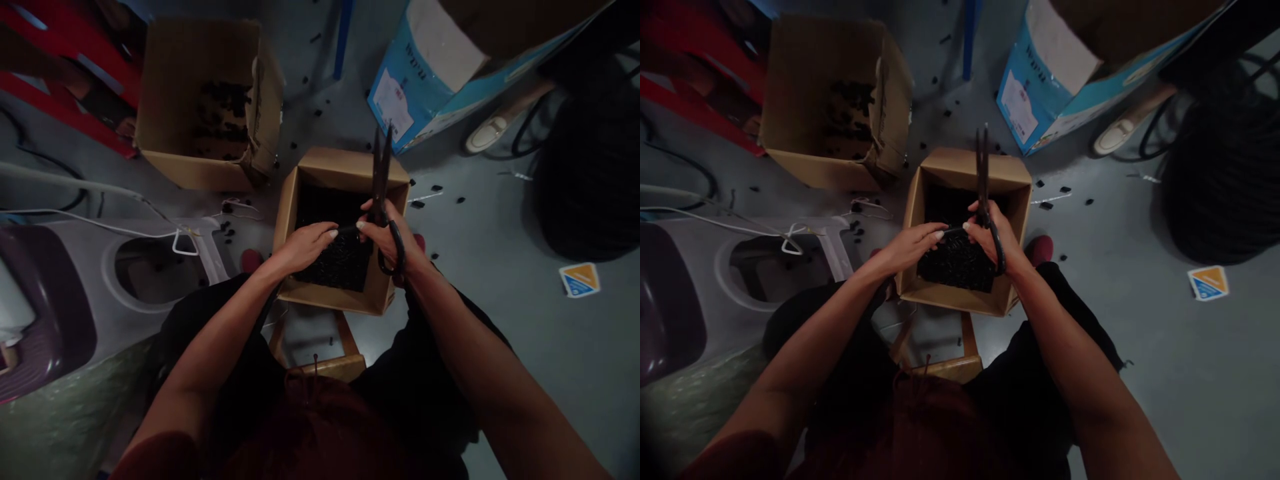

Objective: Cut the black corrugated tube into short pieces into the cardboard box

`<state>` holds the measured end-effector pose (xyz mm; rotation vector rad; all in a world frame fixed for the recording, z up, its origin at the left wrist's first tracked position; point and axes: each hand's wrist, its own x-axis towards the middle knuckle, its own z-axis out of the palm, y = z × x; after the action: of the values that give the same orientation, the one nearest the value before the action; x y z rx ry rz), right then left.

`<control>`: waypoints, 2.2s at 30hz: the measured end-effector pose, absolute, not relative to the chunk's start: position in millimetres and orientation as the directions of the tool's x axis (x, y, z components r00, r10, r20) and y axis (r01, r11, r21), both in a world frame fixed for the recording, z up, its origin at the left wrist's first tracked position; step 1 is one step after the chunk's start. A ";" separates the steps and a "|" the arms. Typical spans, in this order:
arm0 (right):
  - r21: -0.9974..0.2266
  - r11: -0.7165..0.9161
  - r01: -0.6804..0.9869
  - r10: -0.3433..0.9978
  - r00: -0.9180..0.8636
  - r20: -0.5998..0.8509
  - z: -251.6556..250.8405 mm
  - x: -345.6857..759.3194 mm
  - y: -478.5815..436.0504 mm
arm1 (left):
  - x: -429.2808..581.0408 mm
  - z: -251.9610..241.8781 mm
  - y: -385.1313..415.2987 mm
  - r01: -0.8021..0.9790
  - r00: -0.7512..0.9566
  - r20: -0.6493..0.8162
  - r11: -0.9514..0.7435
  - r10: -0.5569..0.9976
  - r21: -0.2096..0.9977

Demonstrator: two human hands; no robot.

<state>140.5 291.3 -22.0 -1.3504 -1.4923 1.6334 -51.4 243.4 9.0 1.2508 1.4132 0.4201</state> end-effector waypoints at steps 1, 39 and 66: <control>-0.947 -0.235 0.218 0.872 -0.384 -0.304 -19.0 138.3 289.8 | -50.7 8.9 243.4 0.394 0.245 -0.515 0.401 0.821 0.827; -0.346 0.394 0.851 0.587 -0.523 -0.618 -9.8 139.4 275.5 | -37.1 31.3 267.6 0.173 -0.062 -0.491 0.494 0.869 0.852; -0.240 0.524 0.817 0.574 -0.547 -0.610 -0.6 137.6 265.3 | 2.4 20.3 277.1 0.173 0.045 -0.530 0.516 0.847 0.839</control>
<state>137.6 265.3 -0.6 -1.5398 -3.1283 0.9629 2.4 277.1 20.3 0.9360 1.4634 0.6514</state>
